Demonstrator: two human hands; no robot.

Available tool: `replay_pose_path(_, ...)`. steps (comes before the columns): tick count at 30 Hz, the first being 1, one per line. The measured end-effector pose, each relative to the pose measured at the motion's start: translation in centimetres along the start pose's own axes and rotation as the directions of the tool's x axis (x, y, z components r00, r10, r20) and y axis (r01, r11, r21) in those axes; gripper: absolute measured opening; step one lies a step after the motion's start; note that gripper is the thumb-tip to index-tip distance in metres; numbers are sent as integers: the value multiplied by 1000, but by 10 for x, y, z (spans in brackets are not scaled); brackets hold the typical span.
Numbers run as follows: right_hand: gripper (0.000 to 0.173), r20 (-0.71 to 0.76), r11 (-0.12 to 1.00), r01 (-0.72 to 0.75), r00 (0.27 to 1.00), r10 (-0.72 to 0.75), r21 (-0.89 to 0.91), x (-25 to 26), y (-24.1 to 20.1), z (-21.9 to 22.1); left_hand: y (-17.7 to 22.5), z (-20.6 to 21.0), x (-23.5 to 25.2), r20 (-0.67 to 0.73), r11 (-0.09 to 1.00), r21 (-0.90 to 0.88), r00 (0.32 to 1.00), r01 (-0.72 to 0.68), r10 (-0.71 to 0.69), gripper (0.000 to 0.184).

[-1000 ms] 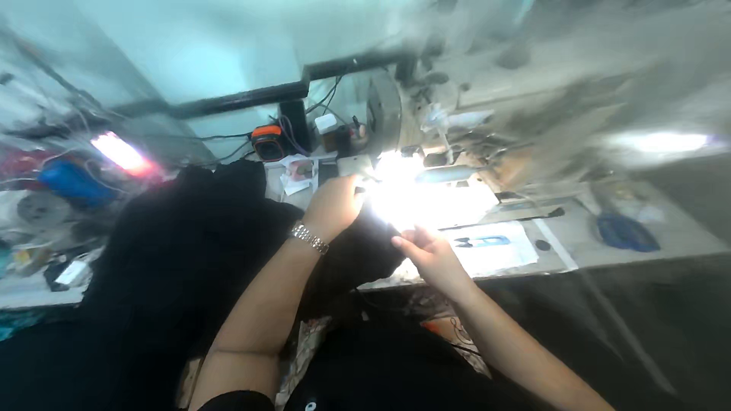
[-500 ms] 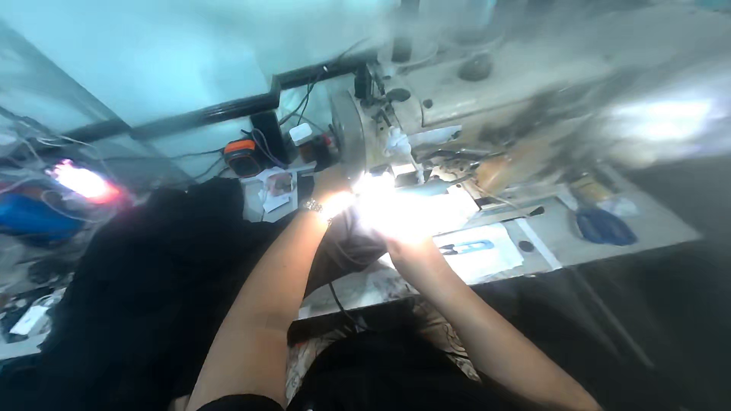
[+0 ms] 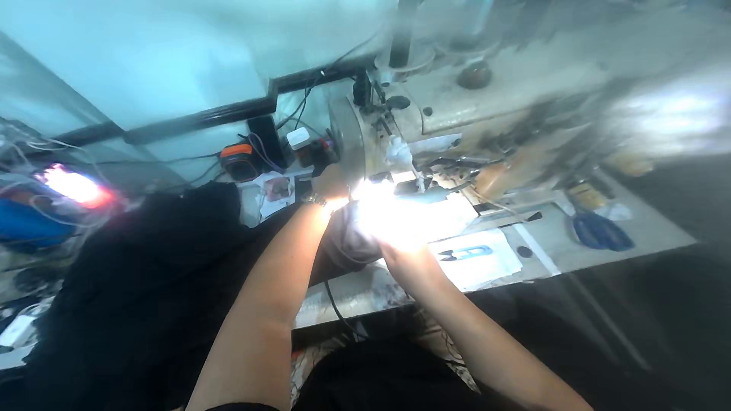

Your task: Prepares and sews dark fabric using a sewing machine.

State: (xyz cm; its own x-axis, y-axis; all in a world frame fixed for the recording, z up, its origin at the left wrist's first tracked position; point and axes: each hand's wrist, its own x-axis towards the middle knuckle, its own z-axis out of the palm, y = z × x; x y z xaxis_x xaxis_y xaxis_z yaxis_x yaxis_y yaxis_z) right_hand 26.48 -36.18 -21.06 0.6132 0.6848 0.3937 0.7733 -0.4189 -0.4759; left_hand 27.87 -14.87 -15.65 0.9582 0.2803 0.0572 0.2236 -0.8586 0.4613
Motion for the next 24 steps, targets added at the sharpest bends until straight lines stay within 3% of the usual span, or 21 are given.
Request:
replay_pose_path(2, 27, -47, 998, 60, 997, -61, -16, -2, 5, 7, 14, -7, -10, 13, 996, -19, 996, 91, -91, 29)
replay_pose_path(8, 26, -93, 996, 84, 992, -86, -28, -3, 6, 13, -10, 10, 10, 26, 990, -87, 993, 113, -111, 30)
replay_pose_path(16, 27, -84, 997, 80, 993, -80, 0, -3, 8, 15, 8, 5, 1, 113, 955, 81, 949, 286, -293, 39)
replay_pose_path(20, 27, -81, 998, 70, 994, -69, 7, -4, 10, 16, -12, 17, 11, 46, 982, 80, 984, 170, -174, 42)
replay_pose_path(24, 27, -69, 997, 74, 995, -73, 3, -5, 10, 14, 10, 1, -3, 93, 969, 58, 966, 238, -243, 39)
